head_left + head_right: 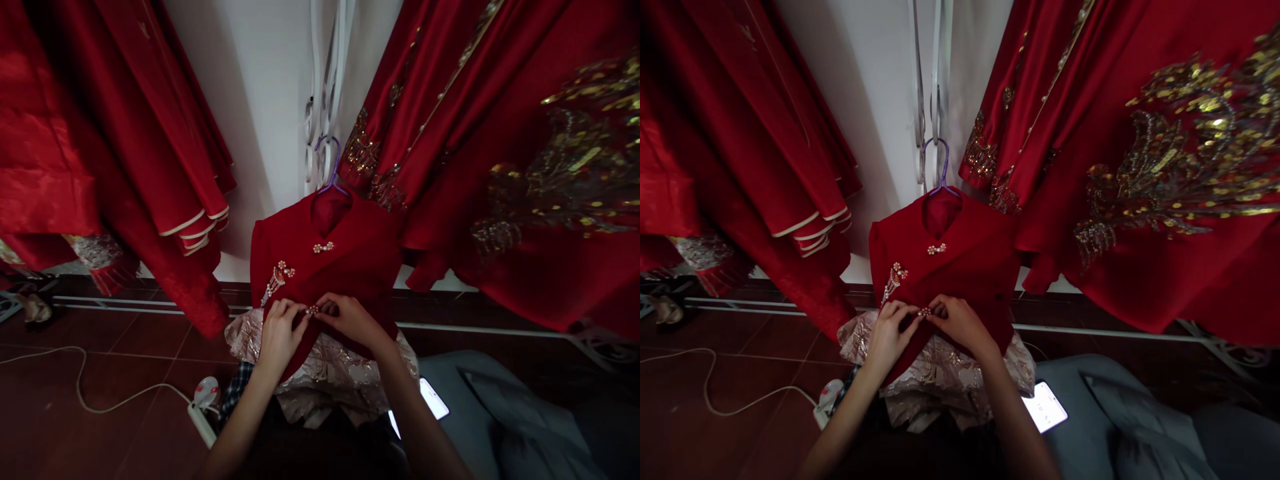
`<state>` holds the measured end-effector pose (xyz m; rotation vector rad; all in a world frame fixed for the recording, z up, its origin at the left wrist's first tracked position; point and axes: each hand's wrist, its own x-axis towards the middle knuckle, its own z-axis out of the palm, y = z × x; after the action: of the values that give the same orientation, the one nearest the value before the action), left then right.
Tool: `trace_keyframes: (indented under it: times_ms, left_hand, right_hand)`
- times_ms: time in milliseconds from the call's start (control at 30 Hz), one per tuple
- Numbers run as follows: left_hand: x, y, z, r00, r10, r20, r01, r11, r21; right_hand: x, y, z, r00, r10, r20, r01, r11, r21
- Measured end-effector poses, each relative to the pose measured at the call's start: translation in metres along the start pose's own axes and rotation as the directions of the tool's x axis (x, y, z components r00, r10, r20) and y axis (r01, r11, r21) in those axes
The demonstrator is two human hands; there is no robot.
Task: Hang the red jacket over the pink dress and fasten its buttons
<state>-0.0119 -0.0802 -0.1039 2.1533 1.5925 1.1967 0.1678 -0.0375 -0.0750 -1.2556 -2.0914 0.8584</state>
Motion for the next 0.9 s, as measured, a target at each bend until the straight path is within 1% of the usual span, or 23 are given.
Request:
trace_keyframes:
  times_ms: [100,233,333,400,467,567,633,733,833,900]
  left_hand:
    - [0.0,-0.001,0.001,1.0,-0.016,0.015,0.016,1.0,-0.008]
    - [0.001,-0.005,0.003,0.996,-0.085,-0.012,0.084,0.992,-0.09]
    - [0.002,-0.006,0.005,0.99,-0.138,-0.014,0.132,0.969,-0.211]
    - [0.003,-0.007,0.007,0.982,-0.19,0.003,0.179,0.92,-0.349]
    - [0.008,-0.008,0.008,0.964,-0.264,0.031,0.241,0.818,-0.523]
    - [0.023,-0.012,0.006,0.918,-0.391,0.064,0.311,0.613,-0.726]
    - [0.036,-0.016,0.004,0.885,-0.457,0.087,0.341,0.511,-0.789]
    - [0.053,-0.02,0.001,0.845,-0.519,0.132,0.361,0.371,-0.856]
    - [0.064,-0.021,0.002,0.795,-0.587,0.154,0.317,0.185,-0.93]
    - [0.068,-0.02,0.003,0.762,-0.613,0.209,0.303,0.052,-0.952]
  right_hand:
    - [0.002,-0.001,0.002,1.0,-0.002,0.004,0.001,0.999,0.037]
    - [0.004,-0.003,0.002,1.0,-0.006,0.016,0.004,0.994,0.112]
    - [0.005,-0.004,0.001,1.0,0.001,0.024,-0.005,0.985,0.171]
    - [0.005,-0.004,-0.001,1.0,0.005,0.031,-0.012,0.976,0.216]
    - [0.004,-0.004,-0.004,0.999,0.0,0.047,-0.013,0.966,0.259]
    - [0.0,-0.006,-0.012,0.995,-0.003,0.095,-0.025,0.955,0.295]
    - [-0.003,-0.008,-0.019,0.99,0.005,0.144,-0.051,0.947,0.318]
    - [-0.006,-0.009,-0.025,0.98,0.01,0.197,-0.082,0.929,0.362]
    - [-0.006,-0.009,-0.025,0.98,0.004,0.198,-0.081,0.92,0.384]
    - [-0.006,-0.009,-0.023,0.981,-0.001,0.196,-0.076,0.918,0.388]
